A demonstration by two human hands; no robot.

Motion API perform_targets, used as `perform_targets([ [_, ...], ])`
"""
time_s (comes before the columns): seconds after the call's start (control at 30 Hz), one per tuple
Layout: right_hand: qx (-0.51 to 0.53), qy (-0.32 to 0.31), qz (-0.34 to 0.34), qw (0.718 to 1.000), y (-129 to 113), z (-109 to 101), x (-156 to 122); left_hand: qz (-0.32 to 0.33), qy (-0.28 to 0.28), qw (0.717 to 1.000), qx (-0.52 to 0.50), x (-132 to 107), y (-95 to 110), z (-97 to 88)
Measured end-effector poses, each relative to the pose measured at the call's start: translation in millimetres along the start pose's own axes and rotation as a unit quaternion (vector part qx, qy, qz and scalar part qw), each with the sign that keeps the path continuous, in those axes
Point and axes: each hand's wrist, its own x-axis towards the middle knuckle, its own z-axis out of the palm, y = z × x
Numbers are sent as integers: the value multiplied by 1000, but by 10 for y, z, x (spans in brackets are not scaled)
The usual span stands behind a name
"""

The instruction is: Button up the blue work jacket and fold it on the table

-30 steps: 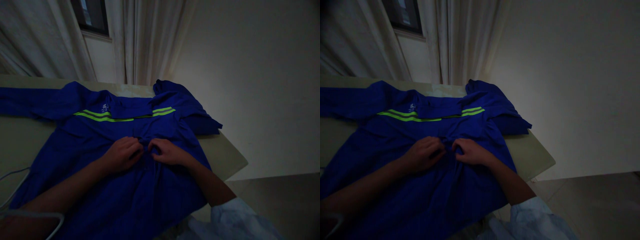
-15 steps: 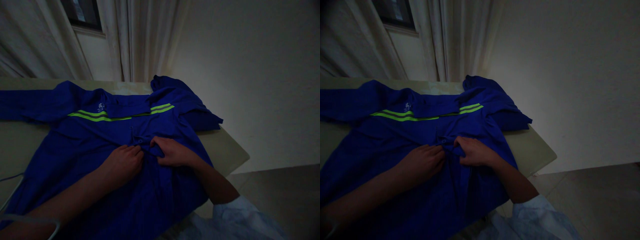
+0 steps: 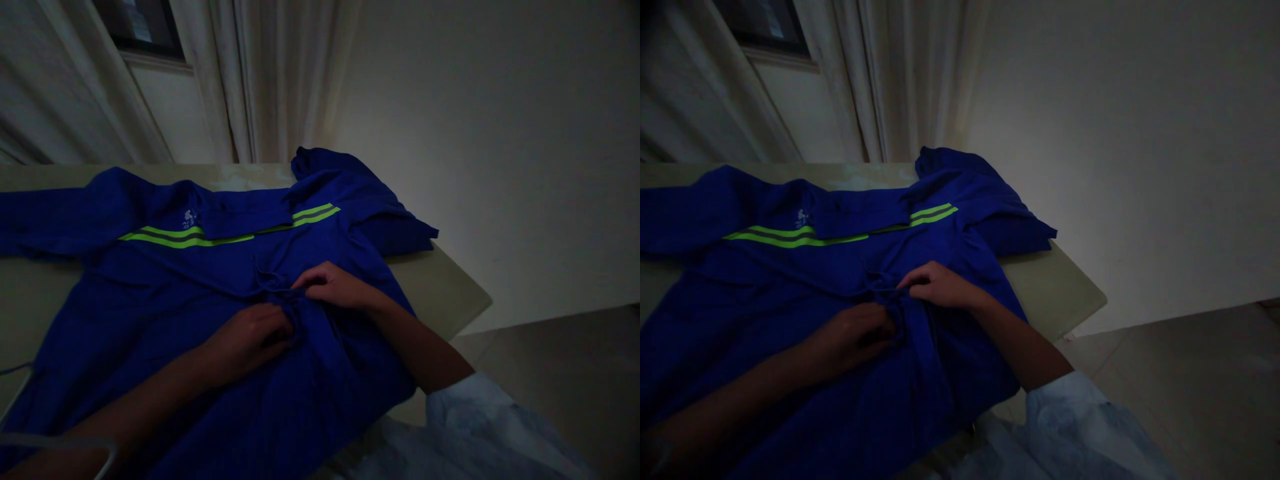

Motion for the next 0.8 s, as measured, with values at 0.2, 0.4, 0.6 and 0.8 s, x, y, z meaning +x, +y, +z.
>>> perform_targets([
  [0.2,212,-33,46,976,-64,50,-45,20,134,990,-42,-37,165,-48],
  [0.4,183,-34,36,982,-32,99,-21,124,200,964,123,-70,137,-4],
  [0.6,111,-126,47,985,-48,51,-81,90,125,984,86,-41,98,57],
  [0.8,108,-132,46,984,-100,89,-152,43,142,989,24,-25,65,57],
])
